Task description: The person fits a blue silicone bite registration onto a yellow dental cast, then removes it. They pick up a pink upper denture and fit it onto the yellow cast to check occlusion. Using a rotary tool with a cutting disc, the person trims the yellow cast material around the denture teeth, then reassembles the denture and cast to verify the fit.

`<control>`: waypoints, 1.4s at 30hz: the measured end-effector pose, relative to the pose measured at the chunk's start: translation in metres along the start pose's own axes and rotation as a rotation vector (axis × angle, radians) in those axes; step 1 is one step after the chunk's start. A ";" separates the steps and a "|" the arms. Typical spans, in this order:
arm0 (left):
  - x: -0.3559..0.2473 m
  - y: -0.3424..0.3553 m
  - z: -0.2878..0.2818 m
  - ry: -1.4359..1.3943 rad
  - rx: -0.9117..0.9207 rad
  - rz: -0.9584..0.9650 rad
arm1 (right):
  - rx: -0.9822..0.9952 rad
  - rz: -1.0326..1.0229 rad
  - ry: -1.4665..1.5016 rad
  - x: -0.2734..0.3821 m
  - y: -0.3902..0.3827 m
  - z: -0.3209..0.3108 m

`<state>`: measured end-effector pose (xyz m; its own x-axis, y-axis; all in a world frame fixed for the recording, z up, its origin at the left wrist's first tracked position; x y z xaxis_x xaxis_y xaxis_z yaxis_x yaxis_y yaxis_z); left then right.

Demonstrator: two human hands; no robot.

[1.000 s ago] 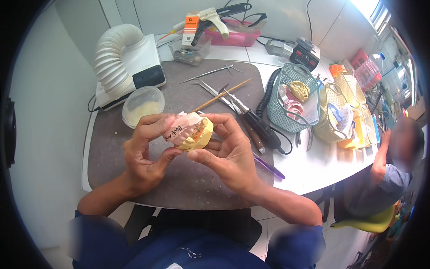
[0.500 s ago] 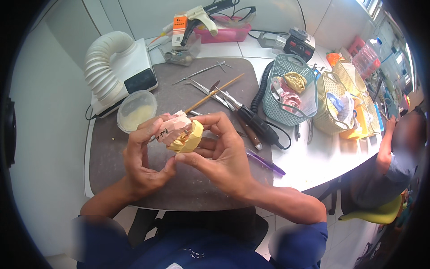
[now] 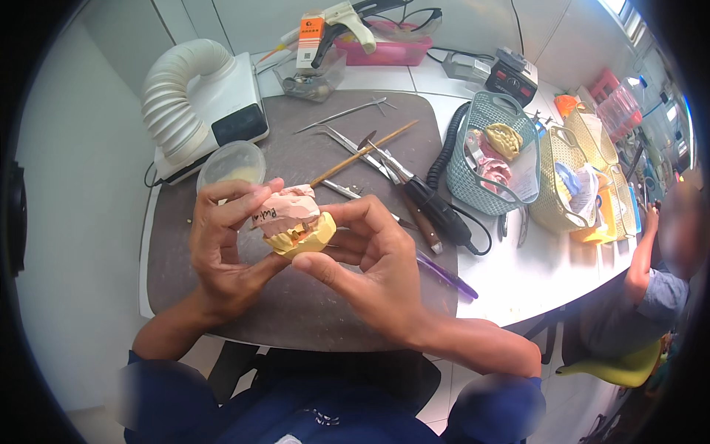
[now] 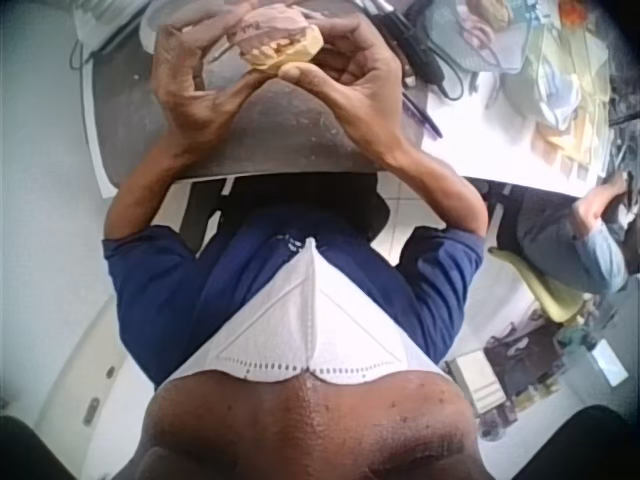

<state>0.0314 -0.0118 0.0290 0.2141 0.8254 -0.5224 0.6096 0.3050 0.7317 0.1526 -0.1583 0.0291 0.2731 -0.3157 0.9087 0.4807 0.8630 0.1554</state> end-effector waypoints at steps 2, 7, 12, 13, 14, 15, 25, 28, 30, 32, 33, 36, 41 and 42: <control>-0.003 0.004 -0.003 0.068 -0.001 0.015 | -0.003 0.002 0.007 0.000 0.000 -0.001; -0.002 0.002 -0.005 0.073 0.025 -0.041 | -0.005 0.004 0.022 -0.002 0.000 -0.001; -0.002 0.003 -0.007 0.083 0.024 -0.025 | -0.001 -0.002 0.016 -0.002 0.000 -0.001; -0.002 0.003 -0.006 0.083 0.017 -0.017 | 0.002 -0.011 0.018 -0.002 0.000 -0.001; -0.002 0.004 -0.007 0.088 0.017 -0.004 | 0.005 -0.020 0.020 -0.002 -0.001 -0.001; -0.002 0.004 -0.007 0.097 0.015 0.009 | 0.010 -0.024 0.020 -0.003 0.000 -0.002; -0.002 0.001 -0.007 0.054 0.049 -0.073 | 0.012 -0.043 -0.010 -0.001 -0.001 -0.003; 0.000 -0.003 -0.004 -0.052 0.040 -0.117 | 0.041 -0.099 -0.074 0.000 -0.002 -0.003; 0.002 -0.005 -0.002 -0.074 0.026 -0.099 | 0.055 -0.160 -0.110 0.000 -0.002 -0.003; 0.001 -0.005 -0.001 -0.065 0.017 -0.072 | 0.049 -0.228 -0.125 -0.001 -0.003 -0.002; 0.000 -0.005 -0.002 -0.043 0.015 -0.055 | 0.057 -0.263 -0.141 -0.002 -0.003 -0.002; 0.000 -0.003 -0.003 0.008 0.001 0.031 | 0.067 -0.327 -0.176 -0.003 -0.004 -0.003; 0.007 0.002 -0.001 -0.109 0.053 0.114 | 0.042 -0.284 -0.171 -0.002 -0.003 -0.001; 0.009 0.004 -0.004 -0.105 0.094 0.124 | 0.034 -0.260 -0.176 -0.001 -0.002 -0.002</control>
<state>0.0328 -0.0013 0.0288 0.3674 0.7982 -0.4774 0.6412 0.1544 0.7517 0.1526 -0.1607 0.0270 -0.0057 -0.4572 0.8893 0.4866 0.7757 0.4019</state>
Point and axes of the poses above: each hand's wrist, its own y-axis towards the middle knuckle, its own z-axis out of the palm, x = y × z, the point moved 2 cm from there along y, towards the middle knuckle, and after that the axes turned 9 degrees about y, right-handed, at the moved point
